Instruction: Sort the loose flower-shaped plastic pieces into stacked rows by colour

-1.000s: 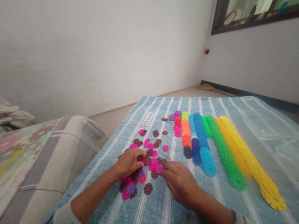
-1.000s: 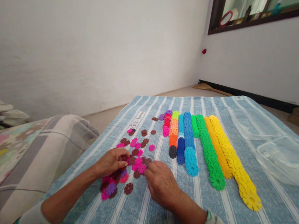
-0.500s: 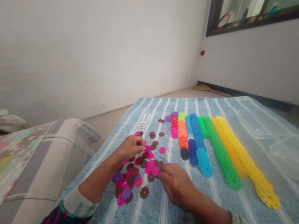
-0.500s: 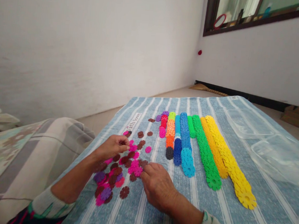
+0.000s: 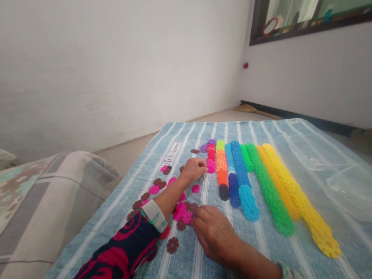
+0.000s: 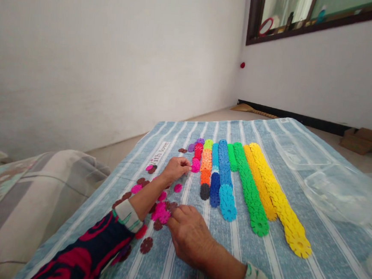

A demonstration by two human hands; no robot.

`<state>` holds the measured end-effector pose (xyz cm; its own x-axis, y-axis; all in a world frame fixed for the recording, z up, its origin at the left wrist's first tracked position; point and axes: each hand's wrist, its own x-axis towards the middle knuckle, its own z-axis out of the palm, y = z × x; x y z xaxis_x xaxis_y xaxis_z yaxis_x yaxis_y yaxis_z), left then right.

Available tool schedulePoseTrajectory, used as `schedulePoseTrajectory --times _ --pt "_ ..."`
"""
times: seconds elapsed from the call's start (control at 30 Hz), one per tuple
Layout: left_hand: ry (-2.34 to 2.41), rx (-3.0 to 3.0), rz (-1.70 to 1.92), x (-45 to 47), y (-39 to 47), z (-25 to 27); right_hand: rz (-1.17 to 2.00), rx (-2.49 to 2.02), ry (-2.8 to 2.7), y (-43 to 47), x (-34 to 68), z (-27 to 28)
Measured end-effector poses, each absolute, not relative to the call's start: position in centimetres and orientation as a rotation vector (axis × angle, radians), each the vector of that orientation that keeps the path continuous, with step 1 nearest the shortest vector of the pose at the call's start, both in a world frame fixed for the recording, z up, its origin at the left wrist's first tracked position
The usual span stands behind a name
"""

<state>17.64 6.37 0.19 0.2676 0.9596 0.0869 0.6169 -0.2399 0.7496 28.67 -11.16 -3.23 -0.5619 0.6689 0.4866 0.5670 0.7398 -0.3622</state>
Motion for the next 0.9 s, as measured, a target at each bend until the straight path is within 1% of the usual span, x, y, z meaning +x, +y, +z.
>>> schedulePoseTrajectory --times 0.4,0.63,0.9 --pt "1.449 2.026 0.677 18.3 6.9 0.3 0.204 -0.936 -2.327 -11.2 28.7 -3.0" --pt "1.521 2.069 0.644 17.3 6.0 1.4 0.209 -0.928 -2.325 -11.0 28.8 -3.2" --pt "1.384 2.047 0.289 13.0 3.6 2.9 0.228 -0.925 -2.311 -11.1 28.7 -2.9"
